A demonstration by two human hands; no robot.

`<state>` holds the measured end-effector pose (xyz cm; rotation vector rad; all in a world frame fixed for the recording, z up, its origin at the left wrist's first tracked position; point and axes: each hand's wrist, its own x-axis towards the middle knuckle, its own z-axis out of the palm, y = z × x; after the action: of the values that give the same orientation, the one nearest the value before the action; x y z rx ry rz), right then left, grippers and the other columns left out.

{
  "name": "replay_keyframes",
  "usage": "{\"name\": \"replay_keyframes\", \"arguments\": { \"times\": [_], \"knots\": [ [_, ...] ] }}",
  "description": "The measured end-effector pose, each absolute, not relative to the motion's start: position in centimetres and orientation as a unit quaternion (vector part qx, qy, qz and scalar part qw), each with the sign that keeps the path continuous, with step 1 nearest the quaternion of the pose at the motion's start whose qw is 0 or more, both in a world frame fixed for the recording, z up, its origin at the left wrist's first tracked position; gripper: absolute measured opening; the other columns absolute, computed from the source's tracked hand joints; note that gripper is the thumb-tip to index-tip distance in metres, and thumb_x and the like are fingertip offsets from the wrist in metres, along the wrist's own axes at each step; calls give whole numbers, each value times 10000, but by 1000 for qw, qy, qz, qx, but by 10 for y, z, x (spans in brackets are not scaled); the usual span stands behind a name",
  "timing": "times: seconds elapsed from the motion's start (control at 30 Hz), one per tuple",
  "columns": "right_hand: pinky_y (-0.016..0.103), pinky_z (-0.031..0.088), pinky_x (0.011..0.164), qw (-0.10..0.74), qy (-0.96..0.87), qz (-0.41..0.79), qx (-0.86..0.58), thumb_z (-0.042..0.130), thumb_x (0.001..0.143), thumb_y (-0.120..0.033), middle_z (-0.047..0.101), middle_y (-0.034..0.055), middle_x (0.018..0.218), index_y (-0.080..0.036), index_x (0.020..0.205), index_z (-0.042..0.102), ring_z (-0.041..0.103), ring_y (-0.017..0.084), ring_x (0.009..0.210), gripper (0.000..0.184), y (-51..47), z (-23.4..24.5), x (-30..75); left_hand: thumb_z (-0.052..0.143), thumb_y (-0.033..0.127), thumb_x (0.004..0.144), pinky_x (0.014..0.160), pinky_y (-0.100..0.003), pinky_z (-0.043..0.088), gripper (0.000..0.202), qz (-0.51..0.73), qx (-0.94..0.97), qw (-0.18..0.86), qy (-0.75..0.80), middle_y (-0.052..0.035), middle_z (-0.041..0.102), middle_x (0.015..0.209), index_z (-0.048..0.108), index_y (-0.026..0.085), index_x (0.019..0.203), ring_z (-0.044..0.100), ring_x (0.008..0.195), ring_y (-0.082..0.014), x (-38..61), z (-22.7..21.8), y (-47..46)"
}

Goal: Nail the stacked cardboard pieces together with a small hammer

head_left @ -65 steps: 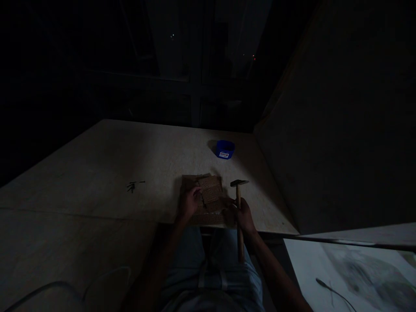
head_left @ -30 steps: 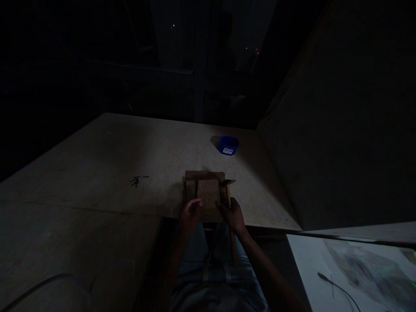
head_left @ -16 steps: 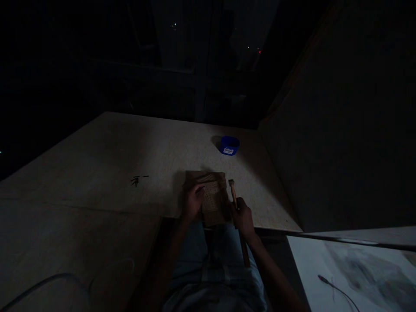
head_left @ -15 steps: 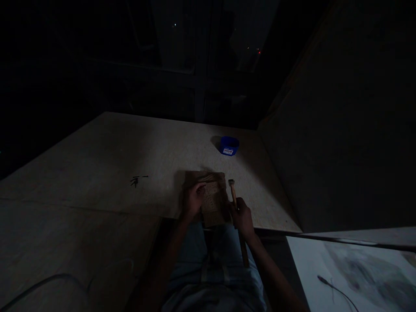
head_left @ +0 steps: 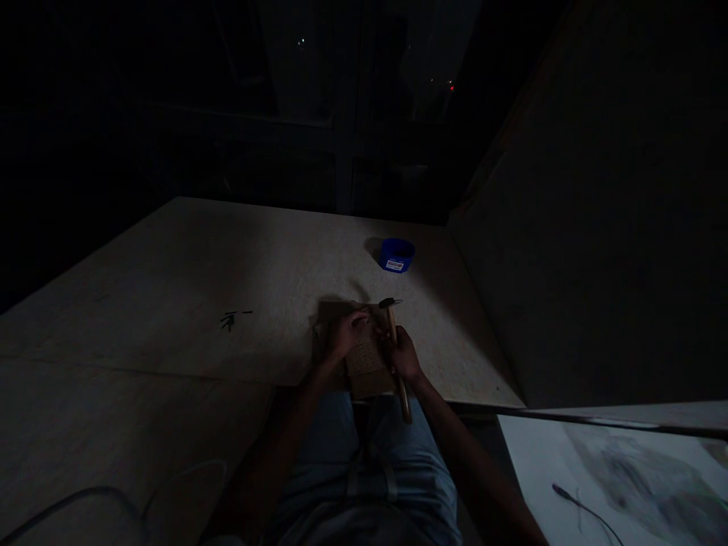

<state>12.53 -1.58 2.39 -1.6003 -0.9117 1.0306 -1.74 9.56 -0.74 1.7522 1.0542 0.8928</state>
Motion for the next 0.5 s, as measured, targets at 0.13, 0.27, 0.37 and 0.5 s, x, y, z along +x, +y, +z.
{"name": "replay_keyframes", "arguments": {
  "times": [0.13,0.27,0.37,0.5],
  "knots": [
    [205,287,338,488,-387,423,-659,597,820,-469,562,-54,672,-170,1063,548,411,91,407,388,-17,12,127,606,242,901,950,-395,566,203,351,719,440,408,-56,783,1061,764,225,1027,735,994,-232,-13,-15,95],
    [202,315,364,490,-383,426,-658,624,815,-471,573,-37,715,-169,1071,549,437,95,451,404,-19,6,126,609,250,912,956,-390,566,205,350,713,436,423,-62,782,1077,766,216,1040,737,1002,-228,-13,-23,95],
    [202,329,396,498,-382,427,-651,642,808,-477,570,-36,691,-173,1053,548,448,103,480,401,-19,4,126,613,251,916,973,-374,559,205,339,716,438,425,-59,782,1087,771,215,1042,734,1021,-214,-13,-27,97],
    [211,329,410,495,-387,423,-653,628,821,-462,606,-17,728,-186,1035,541,449,106,487,360,-19,3,126,607,255,918,969,-387,564,227,336,725,441,409,-62,782,1087,773,209,1065,733,1020,-222,-16,-29,97]
  ]
}}
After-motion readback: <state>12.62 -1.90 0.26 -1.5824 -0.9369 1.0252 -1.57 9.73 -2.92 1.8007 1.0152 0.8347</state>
